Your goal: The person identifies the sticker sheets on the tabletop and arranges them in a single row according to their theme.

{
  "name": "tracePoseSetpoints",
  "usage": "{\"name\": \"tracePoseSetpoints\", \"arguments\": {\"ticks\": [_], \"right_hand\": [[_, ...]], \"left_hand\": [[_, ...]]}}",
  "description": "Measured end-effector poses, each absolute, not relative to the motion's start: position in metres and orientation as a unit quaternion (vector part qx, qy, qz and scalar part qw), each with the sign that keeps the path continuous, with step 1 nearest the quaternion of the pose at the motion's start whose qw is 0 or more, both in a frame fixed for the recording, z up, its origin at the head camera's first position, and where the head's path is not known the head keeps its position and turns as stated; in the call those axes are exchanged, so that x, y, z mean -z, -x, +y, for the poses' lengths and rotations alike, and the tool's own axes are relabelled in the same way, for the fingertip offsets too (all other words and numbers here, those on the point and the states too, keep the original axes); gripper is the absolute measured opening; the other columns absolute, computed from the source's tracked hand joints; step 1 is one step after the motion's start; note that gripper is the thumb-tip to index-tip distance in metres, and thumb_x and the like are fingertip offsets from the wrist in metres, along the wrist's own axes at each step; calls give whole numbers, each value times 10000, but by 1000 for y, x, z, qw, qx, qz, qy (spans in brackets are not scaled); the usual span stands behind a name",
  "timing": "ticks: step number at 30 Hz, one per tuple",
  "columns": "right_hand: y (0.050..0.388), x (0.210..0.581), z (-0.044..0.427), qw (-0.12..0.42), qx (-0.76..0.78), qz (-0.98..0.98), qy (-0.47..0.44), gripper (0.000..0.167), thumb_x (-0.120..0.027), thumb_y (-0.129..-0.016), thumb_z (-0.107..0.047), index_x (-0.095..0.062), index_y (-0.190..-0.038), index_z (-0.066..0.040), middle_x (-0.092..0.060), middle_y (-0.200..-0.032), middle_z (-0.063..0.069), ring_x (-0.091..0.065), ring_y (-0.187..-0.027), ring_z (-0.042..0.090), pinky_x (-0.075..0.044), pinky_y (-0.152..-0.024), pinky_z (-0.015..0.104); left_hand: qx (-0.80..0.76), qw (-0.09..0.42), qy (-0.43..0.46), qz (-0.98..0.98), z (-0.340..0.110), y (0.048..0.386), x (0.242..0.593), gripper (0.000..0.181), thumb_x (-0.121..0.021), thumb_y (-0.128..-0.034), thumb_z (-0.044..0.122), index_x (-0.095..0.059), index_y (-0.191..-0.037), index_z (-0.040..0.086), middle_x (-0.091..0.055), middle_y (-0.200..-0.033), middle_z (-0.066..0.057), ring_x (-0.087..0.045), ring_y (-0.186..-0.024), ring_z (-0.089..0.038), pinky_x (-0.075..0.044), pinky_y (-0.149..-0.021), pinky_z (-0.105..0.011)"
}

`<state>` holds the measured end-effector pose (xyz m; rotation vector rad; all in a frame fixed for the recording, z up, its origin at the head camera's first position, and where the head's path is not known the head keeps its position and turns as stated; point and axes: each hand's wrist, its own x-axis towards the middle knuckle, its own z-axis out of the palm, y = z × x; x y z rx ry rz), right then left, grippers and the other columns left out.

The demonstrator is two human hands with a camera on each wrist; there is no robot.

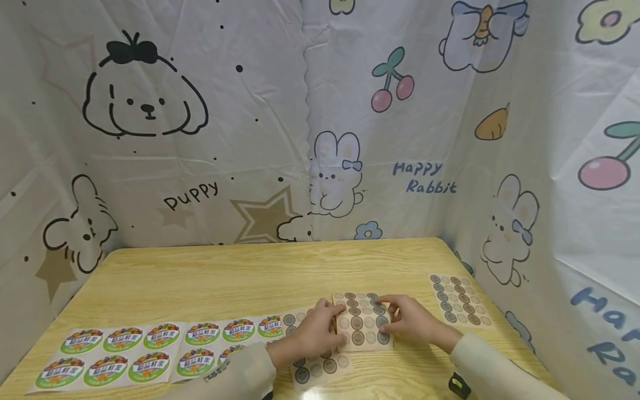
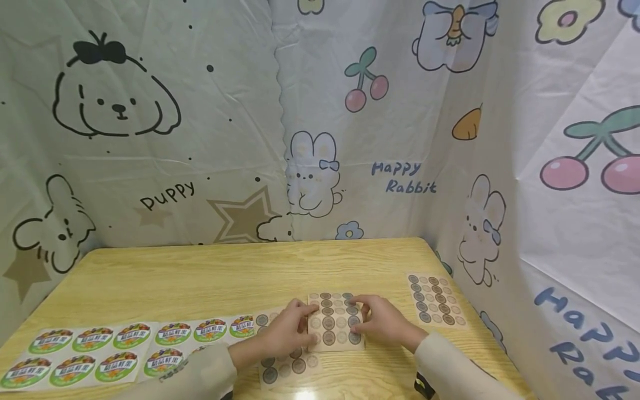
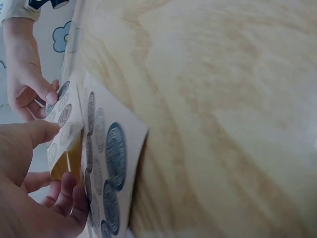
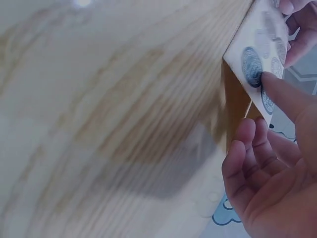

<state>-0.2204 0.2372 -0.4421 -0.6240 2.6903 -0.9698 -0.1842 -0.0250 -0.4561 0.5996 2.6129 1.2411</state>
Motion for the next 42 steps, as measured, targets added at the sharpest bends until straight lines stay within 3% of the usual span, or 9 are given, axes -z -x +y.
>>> {"name": "tracePoseSetpoints", "arguments": {"ticks": [18, 31, 38, 42], "right_hand": [[217, 452, 254, 147, 346, 895, 240, 666, -845, -816, -170, -560, -1381, 39, -579, -778, -5, -448, -584, 25, -388, -532, 190], [216, 450, 263, 169, 343, 890, 250, 657, -850, -795, -122, -574, -1368, 45, -582, -763, -13, -456, -595, 26, -384, -542, 183], [215, 448, 262, 186, 338, 888, 249, 663, -851, -792, -118, -571, -1374, 31, -585, -788, 11, -467, -611, 27, -388, -547, 177], [215, 447, 260, 185, 332, 891, 247, 668, -851, -789, -118, -570, -1377, 28, -587, -805, 17, -475, -628, 33, -397, -559, 178]], "left_hand": [[-376, 87, -231, 893, -22, 182, 464, 721, -804, -791, 213, -546, -1447, 61, -535, -1101, -12, -441, -816, -68, -412, -711, -204], [-368, 128, -262, 883, -24, 183, 465, 690, -789, -788, 247, -575, -1436, 145, -551, -1116, 36, -431, -836, -54, -388, -698, -191], [-352, 129, -273, 886, -23, 184, 467, 660, -831, -769, 269, -624, -1389, 185, -553, -1106, 70, -436, -871, -21, -385, -767, -193], [-337, 130, -283, 889, -21, 184, 469, 674, -839, -768, 286, -618, -1399, 202, -540, -1094, 94, -427, -864, -10, -374, -743, -172]]}}
